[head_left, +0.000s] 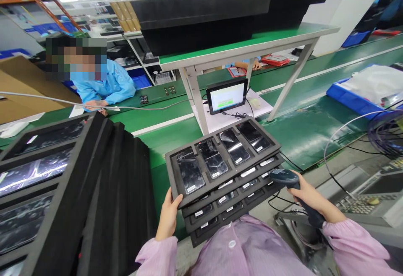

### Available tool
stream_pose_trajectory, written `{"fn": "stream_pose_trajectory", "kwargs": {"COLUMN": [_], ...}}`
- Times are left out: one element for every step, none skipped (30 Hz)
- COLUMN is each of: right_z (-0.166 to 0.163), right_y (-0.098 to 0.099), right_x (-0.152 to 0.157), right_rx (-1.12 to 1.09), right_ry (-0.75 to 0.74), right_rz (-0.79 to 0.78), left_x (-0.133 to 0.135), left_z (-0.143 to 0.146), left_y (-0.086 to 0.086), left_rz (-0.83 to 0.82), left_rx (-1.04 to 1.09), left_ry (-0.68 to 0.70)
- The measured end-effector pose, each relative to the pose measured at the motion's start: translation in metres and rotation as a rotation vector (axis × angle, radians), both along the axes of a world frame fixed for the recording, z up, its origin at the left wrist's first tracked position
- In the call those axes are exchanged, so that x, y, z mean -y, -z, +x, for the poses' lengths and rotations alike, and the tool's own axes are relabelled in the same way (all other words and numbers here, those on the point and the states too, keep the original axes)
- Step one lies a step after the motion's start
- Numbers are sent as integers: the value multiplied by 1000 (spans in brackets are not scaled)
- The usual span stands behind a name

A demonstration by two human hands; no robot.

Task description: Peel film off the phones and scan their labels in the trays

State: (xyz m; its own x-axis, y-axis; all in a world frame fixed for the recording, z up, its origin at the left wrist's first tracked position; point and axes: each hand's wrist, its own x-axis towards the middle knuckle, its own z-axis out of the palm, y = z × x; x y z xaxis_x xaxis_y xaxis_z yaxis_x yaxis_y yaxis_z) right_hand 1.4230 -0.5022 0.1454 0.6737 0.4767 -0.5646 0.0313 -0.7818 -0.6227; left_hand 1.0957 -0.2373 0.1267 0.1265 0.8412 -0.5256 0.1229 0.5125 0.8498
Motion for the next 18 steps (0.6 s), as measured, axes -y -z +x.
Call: {"fn": "stream_pose_trajectory", "kwargs": {"right_z": [1,2,3,4,5,5,5,6,5,5,4,3,2,1,0,-1,-2,-3], "right_y": [2,5,7,9,11,13,15,17,18,19,20,21,22,23,23,23,22,22], "right_x": [0,1,2,4,6,8,11,13,16,18,20,21,22,23,23,23,23,23], "right_rx": [-5,-13,-23,-35,-47,-49,-49,-44,-37,-30,-29,-33,-38,-39,-39,-32,-24,-18], "right_ry": [-4,-8,-8,-5,-2,2,4,6,6,5,1,-2,-5,-5,-4,2,6,7], "right_rz": [0,12,26,38,43,37,21,-3,-32,-52,-57,-54,-45,-38,-37,-43,-50,-51], "left_x": [0,0,0,0,1,0,0,0,0,0,0,-1,-1,-1,-1,-1,-1,-1], "left_z": [0,0,0,0,0,0,0,0,0,0,0,-1,-1,-1,-1,-1,-1,-1], "left_y": [-1,-1,-1,-1,-1,-1,-1,0,0,1,2,2,3,3,3,3,2,1], "left_rz": [0,0,-2,-4,-8,-10,-13,-16,-16,-14,-9,-3,2,5,5,1,-4,-8], "left_rx": [-4,-4,-3,-3,-2,-4,-3,0,4,10,16,21,25,25,25,24,23,23], "left_ry": [1,0,-1,-4,-4,-7,-11,-11,-11,-7,-2,2,5,3,1,-1,-4,-6]}}
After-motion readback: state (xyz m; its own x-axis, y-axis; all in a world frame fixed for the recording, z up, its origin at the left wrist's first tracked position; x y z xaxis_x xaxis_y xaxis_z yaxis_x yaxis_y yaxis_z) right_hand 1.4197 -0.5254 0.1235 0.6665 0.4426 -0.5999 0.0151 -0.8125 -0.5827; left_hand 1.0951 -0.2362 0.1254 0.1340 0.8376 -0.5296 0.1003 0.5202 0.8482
